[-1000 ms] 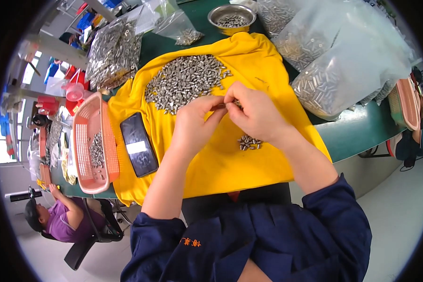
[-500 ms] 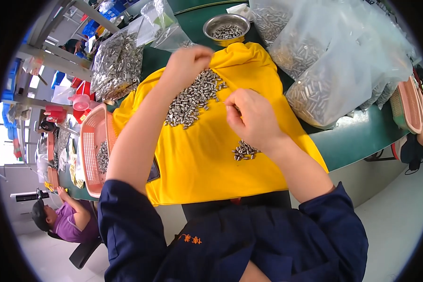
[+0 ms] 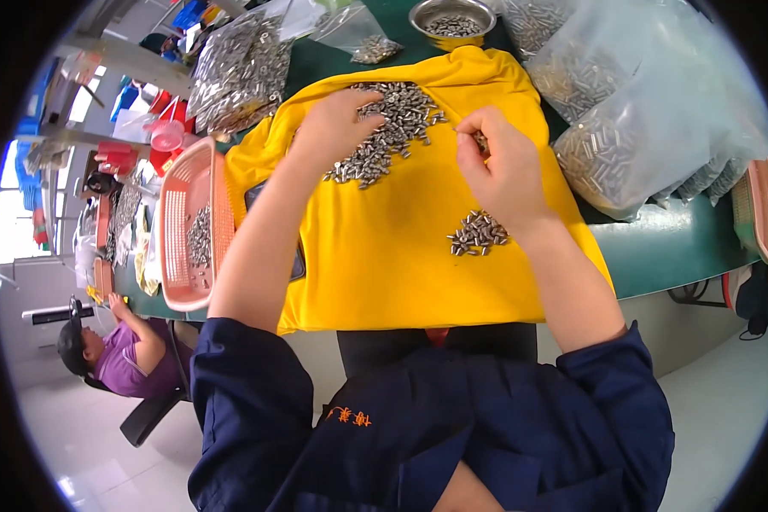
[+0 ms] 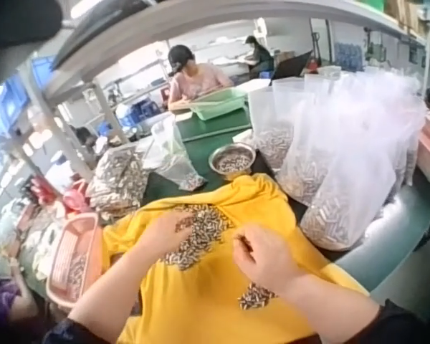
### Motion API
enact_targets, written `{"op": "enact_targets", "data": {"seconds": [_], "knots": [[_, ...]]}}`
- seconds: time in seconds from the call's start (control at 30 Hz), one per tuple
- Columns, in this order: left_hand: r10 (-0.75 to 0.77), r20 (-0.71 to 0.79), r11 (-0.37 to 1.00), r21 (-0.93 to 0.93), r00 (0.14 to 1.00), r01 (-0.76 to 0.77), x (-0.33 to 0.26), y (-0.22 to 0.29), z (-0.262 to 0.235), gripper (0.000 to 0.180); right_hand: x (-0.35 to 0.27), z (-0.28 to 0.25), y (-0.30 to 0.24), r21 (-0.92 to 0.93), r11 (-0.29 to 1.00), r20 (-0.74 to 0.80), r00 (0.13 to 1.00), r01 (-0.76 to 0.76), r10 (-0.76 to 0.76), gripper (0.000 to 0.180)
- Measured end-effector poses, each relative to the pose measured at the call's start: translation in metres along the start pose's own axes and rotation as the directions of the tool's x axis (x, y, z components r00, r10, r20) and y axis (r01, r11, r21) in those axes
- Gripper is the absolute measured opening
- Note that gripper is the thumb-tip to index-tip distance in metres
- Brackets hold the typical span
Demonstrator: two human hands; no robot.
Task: Assembling or sorting small metal hardware components at an industrial workbench.
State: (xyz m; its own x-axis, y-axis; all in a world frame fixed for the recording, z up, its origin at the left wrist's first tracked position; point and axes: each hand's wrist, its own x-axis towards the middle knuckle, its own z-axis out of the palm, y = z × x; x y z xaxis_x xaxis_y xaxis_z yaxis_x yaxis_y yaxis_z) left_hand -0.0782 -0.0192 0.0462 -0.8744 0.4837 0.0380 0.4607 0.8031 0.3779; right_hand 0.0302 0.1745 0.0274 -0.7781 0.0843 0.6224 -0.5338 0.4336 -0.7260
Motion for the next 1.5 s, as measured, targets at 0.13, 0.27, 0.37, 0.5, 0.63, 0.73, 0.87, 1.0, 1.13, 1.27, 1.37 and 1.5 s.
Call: {"op": "enact_targets", "data": {"seconds": [0.13,0.27,0.37,0.5,0.63,0.73,0.87,1.0,1.13,1.27,1.37,1.5], "knots": [[0.179,-0.164,0.978,0.138,0.97,-0.158,-0.027,-0.011,0.03,0.029,-0.003,0.009,0.0,-0.009,1.0,0.031,0.999,-0.02,0.021,0.009],[0.199,-0.221,0.973,0.159,0.955,-0.166,-0.038,-0.006,0.037,0.018,-0.005,0.008,-0.001,-0.022,1.0,0.055,0.998,-0.011,0.012,0.009],[0.217,-0.247,0.97,0.161,0.944,-0.181,-0.04,-0.011,0.041,0.011,-0.006,0.01,-0.001,-0.039,0.999,0.081,0.997,-0.009,0.012,0.009],[0.204,-0.259,0.975,0.136,0.944,-0.174,-0.038,-0.013,0.041,0.011,-0.007,0.013,0.0,-0.025,0.999,0.11,0.993,-0.033,0.036,0.008],[0.145,-0.255,0.985,0.123,0.956,-0.117,-0.032,-0.01,0.032,0.015,-0.008,0.013,-0.001,-0.014,0.997,0.13,0.988,-0.077,0.078,0.008],[0.078,-0.29,0.996,0.061,0.954,-0.063,-0.028,-0.006,0.027,0.015,-0.007,0.011,-0.002,-0.005,0.995,0.131,0.986,-0.104,0.104,0.009],[0.078,-0.335,0.997,0.024,0.939,-0.074,-0.029,-0.009,0.022,0.016,-0.007,0.011,-0.002,0.006,0.992,0.147,0.982,-0.123,0.12,0.008],[-0.108,-0.221,0.95,-0.309,0.969,0.035,-0.043,0.006,0.011,0.018,-0.006,0.013,0.001,-0.003,0.997,0.144,0.986,-0.08,0.079,0.008],[-0.008,-0.061,0.88,-0.474,0.998,-0.022,-0.064,0.037,0.029,0.018,-0.006,0.01,0.0,0.01,0.993,0.153,0.981,-0.12,0.117,0.008],[0.235,-0.017,0.918,-0.325,0.972,-0.228,-0.074,0.045,0.044,0.015,-0.007,0.013,-0.001,0.009,0.992,0.171,0.978,-0.124,0.121,0.008],[0.303,0.032,0.947,-0.121,0.952,-0.298,-0.087,0.037,0.037,0.014,-0.005,0.014,-0.002,0.013,0.993,0.165,0.98,-0.117,0.114,0.008],[0.193,0.122,0.903,-0.41,0.973,-0.128,-0.109,0.029,0.0,0.009,-0.006,0.01,-0.004,0.049,0.988,0.186,0.973,-0.146,0.134,0.008]]}}
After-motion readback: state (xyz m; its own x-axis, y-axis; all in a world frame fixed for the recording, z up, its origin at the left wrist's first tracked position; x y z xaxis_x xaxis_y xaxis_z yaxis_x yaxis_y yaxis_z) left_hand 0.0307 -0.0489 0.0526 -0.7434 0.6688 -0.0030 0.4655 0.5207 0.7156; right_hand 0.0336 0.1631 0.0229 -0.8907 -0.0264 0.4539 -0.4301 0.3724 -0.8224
